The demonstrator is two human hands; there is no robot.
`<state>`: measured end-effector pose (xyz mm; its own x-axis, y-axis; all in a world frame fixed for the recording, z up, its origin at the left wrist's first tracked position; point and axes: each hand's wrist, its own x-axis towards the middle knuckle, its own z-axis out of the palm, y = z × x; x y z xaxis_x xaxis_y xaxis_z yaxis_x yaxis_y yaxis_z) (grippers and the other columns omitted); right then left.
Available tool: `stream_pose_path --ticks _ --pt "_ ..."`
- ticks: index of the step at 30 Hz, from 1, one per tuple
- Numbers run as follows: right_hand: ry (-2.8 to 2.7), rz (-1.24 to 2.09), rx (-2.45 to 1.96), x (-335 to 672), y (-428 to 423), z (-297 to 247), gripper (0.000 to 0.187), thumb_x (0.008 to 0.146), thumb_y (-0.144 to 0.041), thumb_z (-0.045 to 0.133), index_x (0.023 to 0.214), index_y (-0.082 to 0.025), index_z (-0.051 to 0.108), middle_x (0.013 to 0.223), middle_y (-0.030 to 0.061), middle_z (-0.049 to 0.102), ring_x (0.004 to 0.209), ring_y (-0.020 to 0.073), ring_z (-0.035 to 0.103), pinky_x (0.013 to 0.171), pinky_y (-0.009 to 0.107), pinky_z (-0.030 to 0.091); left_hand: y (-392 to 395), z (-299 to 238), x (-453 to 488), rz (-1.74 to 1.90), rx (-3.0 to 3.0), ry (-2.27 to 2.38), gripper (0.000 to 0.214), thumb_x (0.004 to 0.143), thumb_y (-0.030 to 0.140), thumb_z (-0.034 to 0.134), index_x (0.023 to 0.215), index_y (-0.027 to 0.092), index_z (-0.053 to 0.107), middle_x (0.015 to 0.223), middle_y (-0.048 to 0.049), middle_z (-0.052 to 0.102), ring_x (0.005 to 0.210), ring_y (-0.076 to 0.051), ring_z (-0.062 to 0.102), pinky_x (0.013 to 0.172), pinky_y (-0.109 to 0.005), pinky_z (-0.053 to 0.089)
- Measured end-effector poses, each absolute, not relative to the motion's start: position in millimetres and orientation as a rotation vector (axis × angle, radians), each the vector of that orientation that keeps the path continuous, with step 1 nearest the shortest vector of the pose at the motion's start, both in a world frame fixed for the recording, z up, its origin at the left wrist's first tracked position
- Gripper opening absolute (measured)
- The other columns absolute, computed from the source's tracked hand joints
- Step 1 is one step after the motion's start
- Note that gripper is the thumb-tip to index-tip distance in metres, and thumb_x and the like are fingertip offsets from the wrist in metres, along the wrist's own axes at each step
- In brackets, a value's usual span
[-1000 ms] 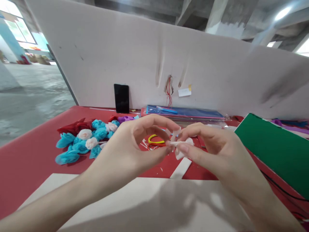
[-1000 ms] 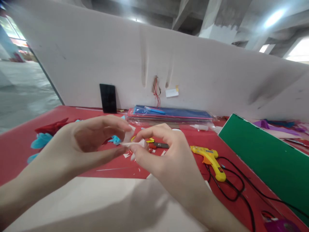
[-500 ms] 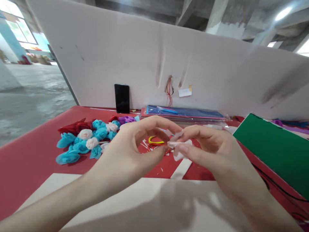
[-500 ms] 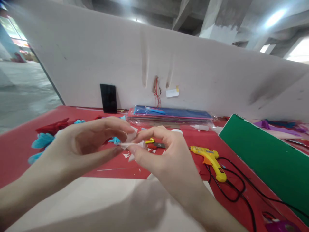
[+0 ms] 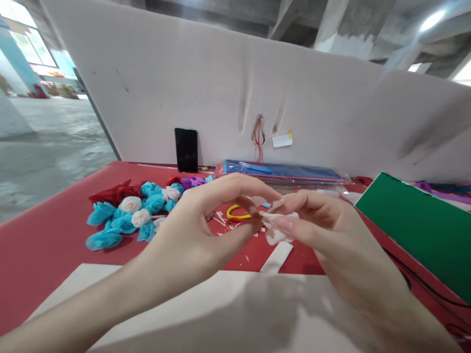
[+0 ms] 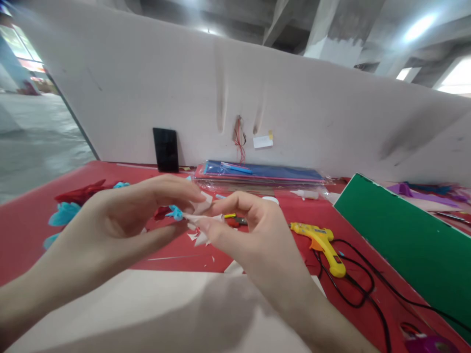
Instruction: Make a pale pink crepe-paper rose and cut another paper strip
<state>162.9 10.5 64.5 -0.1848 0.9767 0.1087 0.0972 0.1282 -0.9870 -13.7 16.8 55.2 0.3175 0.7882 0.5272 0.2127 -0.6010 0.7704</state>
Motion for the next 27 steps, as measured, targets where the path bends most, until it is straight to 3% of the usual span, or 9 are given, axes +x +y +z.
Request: stream_pose_path --ticks 3,7,14,18,21,27 --pt "-1.377 1.321 -1.029 163.2 12.1 65.9 0.013 0.071 -0.023 0.074 0.064 -0.021 0.063 0.062 -0.0058 0.066 0.065 0.0097 0.063 0.064 0.021 0.048 15.1 56.3 -13.4 1.347 2.061 0.840 0.037 0.077 -0.001 0.058 0.096 0.029 0.066 0.098 0.0079 0.069 0.099 -0.010 0.061 0.076 -0.013 0.049" --pt "-1.356 1.421 -0.963 164.1 11.7 67.2 0.012 0.071 -0.019 0.072 0.063 -0.021 0.063 0.060 -0.0055 0.066 0.064 0.0101 0.064 0.069 0.023 0.050 15.7 55.0 -14.0 1.392 2.081 0.822 0.027 0.080 0.009 0.065 0.096 0.031 0.064 0.097 0.0095 0.067 0.092 -0.009 0.061 0.078 -0.016 0.047" --pt "-1.345 1.465 -0.973 164.5 9.3 69.2 0.012 0.074 -0.021 0.072 0.064 -0.021 0.065 0.074 -0.0026 0.071 0.073 0.0115 0.067 0.070 0.023 0.051 21.5 52.3 -16.8 1.404 2.031 0.752 0.019 0.080 0.017 0.071 0.087 0.026 0.055 0.093 0.0059 0.059 0.090 -0.010 0.054 0.082 -0.021 0.045" --pt "-1.329 1.492 -0.945 164.9 7.9 70.8 0.015 0.073 -0.020 0.074 0.061 -0.021 0.064 0.065 -0.0053 0.068 0.067 0.0084 0.065 0.069 0.020 0.050 23.3 55.8 -24.2 1.586 2.510 0.734 0.015 0.080 0.017 0.070 0.084 0.028 0.061 0.083 0.0046 0.059 0.079 -0.013 0.054 0.101 -0.035 0.037" --pt "-1.342 1.507 -0.949 164.2 7.5 70.3 0.014 0.073 -0.020 0.074 0.062 -0.021 0.064 0.064 -0.0058 0.068 0.067 0.0080 0.064 0.069 0.020 0.050 24.5 57.5 -26.5 1.691 2.873 0.796 0.018 0.080 0.015 0.066 0.081 0.032 0.064 0.072 0.0048 0.061 0.076 -0.016 0.053 0.106 -0.042 0.031" --pt "-1.362 1.452 -0.994 161.3 7.7 68.4 0.014 0.073 -0.023 0.073 0.064 -0.021 0.062 0.064 -0.0047 0.066 0.066 0.0097 0.064 0.069 0.022 0.051 24.9 55.9 -20.9 1.675 2.946 0.851 0.020 0.079 0.014 0.066 0.071 0.033 0.065 0.065 0.0079 0.064 0.074 -0.016 0.053 0.108 -0.038 0.030"
